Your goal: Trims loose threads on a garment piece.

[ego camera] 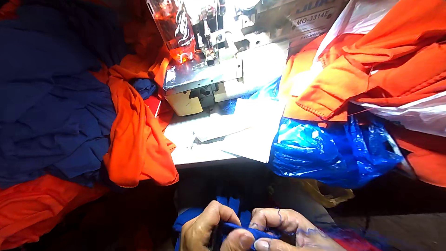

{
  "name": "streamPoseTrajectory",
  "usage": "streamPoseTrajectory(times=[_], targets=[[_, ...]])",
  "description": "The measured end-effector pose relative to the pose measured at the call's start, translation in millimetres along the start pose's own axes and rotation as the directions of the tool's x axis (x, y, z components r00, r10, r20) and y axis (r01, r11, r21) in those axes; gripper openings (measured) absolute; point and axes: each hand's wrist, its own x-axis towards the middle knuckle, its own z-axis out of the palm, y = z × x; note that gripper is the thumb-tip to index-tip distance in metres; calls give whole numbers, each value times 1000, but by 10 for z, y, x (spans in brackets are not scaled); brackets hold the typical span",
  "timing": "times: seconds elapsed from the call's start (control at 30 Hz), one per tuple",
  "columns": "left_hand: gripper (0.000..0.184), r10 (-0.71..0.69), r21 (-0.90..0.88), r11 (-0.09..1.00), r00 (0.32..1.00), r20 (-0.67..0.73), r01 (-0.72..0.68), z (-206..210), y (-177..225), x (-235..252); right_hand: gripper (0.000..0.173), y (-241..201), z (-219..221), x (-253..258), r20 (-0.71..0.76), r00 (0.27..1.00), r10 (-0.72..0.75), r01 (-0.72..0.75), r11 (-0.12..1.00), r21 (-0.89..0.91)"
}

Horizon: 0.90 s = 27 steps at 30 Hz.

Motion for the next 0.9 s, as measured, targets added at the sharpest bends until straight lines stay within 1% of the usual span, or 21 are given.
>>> streamPoseTrajectory(times=[0.03, 0.07, 0.17, 0.23, 0.3, 0.37, 0.47, 0.57, 0.63, 0.67, 0.77, 0.83, 0.9], targets=[[35, -22, -12, 1000, 999, 48, 23, -8, -4, 4, 11, -5, 8, 14, -10, 1000, 8, -8, 1000, 11], [32, -46, -25, 998, 994, 99, 49, -17, -9, 8, 14, -13, 10, 23, -16, 1000, 18, -18, 1000, 11], [15, -84, -129, 985, 966, 244, 118, -80, -4, 25, 16, -32, -42, 25, 0, 999, 48, -48, 999, -26], [10, -88, -225, 962, 957, 278, 154, -92, -17, 23, 18, -33, -105, 16, 55, 996, 67, -65, 998, -24], [9, -106, -325, 926, 957, 269, 194, -78, -51, 9, 21, -27, -151, 23, 90, 992, 91, -92, 996, 10], [13, -115, -390, 896, 958, 262, 214, -65, -101, 3, 23, -28, -167, 33, 100, 986, 135, -142, 987, 75], [12, -103, -443, 869, 956, 274, 221, -69, -142, 3, 19, -25, -162, 50, 88, 974, 207, -221, 955, 196], [14, -131, -427, 873, 957, 259, 236, -51, -128, 6, 21, -9, -117, 70, 72, 966, 249, -260, 926, 274], [6, -173, -387, 889, 962, 212, 246, -25, -106, 8, 22, 4, -81, 82, 49, 961, 271, -273, 910, 313], [6, -184, -363, 899, 963, 197, 246, -19, -102, 10, 22, 12, -71, 87, 37, 960, 276, -273, 904, 328], [14, -188, -310, 920, 965, 185, 239, -10, -107, 13, 21, 24, -65, 96, 33, 952, 305, -295, 881, 370], [19, -193, -317, 918, 967, 165, 238, 13, -132, 2, 22, 24, -60, 107, 44, 939, 340, -329, 856, 400], [17, -196, -375, 894, 967, 165, 246, 25, -162, -13, 21, 25, -47, 122, 32, 927, 373, -350, 831, 433]])
